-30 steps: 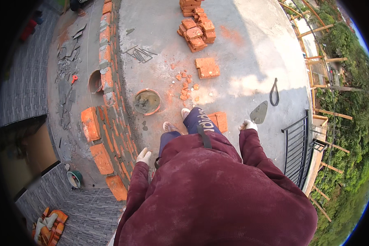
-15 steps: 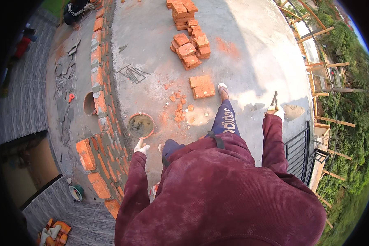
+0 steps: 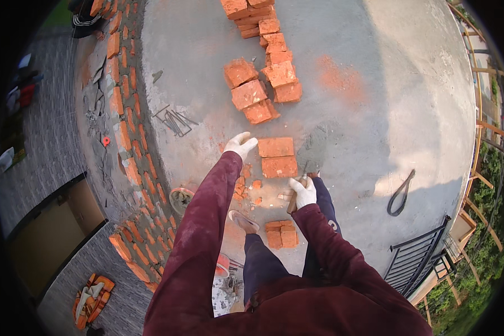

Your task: The person scoops mortar from a bucket with a trowel, spreads it on a brick, and places the brick onto a partially built wall. The person repeats this process, adding bricks to the wall and tapping them into place.

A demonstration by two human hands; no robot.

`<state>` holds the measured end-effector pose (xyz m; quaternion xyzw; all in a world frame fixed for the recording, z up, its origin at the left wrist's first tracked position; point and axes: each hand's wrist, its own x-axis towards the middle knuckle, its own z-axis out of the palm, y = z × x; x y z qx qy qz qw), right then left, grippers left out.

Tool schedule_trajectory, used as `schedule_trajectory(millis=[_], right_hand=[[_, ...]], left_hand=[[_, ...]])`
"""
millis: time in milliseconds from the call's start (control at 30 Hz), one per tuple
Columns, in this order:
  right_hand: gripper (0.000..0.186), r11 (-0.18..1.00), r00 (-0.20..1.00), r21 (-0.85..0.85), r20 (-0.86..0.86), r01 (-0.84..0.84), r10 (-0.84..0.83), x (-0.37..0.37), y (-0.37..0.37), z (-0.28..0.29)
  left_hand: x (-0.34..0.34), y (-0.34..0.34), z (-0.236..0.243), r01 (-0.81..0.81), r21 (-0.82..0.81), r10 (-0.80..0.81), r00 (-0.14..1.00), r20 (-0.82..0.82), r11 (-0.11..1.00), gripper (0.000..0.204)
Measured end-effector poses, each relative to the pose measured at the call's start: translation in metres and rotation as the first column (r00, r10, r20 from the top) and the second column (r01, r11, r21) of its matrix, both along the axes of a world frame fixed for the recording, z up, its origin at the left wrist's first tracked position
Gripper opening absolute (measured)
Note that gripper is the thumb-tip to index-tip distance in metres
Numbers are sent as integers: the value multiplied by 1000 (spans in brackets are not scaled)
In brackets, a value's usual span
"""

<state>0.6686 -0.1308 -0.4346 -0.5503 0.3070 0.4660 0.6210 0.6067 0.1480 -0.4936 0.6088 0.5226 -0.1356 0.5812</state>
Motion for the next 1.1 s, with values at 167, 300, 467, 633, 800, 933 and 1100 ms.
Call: schedule_trajectory(millis=[167,300,467,633,800,933,1100], right_hand=[[24,947,920,-107,-293,-302,260,-12,-47,-29],[25,940,913,-216,-370,-264,172,33,-41,-53],[21,961,921,-145,-349,-235,172,54,-39,-59],[22,968,951,-224,-305,-116,43,66,-37,-60],[26,979,993,-172,-69,-108,98,111,-30,-41],[33,788,746,-373,290,-490,600,189,-31,19],[46,531,162,-449,635,-718,756,234,16,129]], left_hand=[[151,33,-106,-536,-243,555,832,12,809,102],[335,14,-97,-871,-208,823,489,-290,445,146],[379,53,-187,-922,182,925,296,-238,342,144],[376,44,-200,-922,144,932,351,-87,360,125],[274,16,-158,-742,-581,938,319,131,334,80],[155,-35,-44,-298,-905,932,288,220,305,80],[66,-62,108,-165,-978,913,405,54,131,83]])
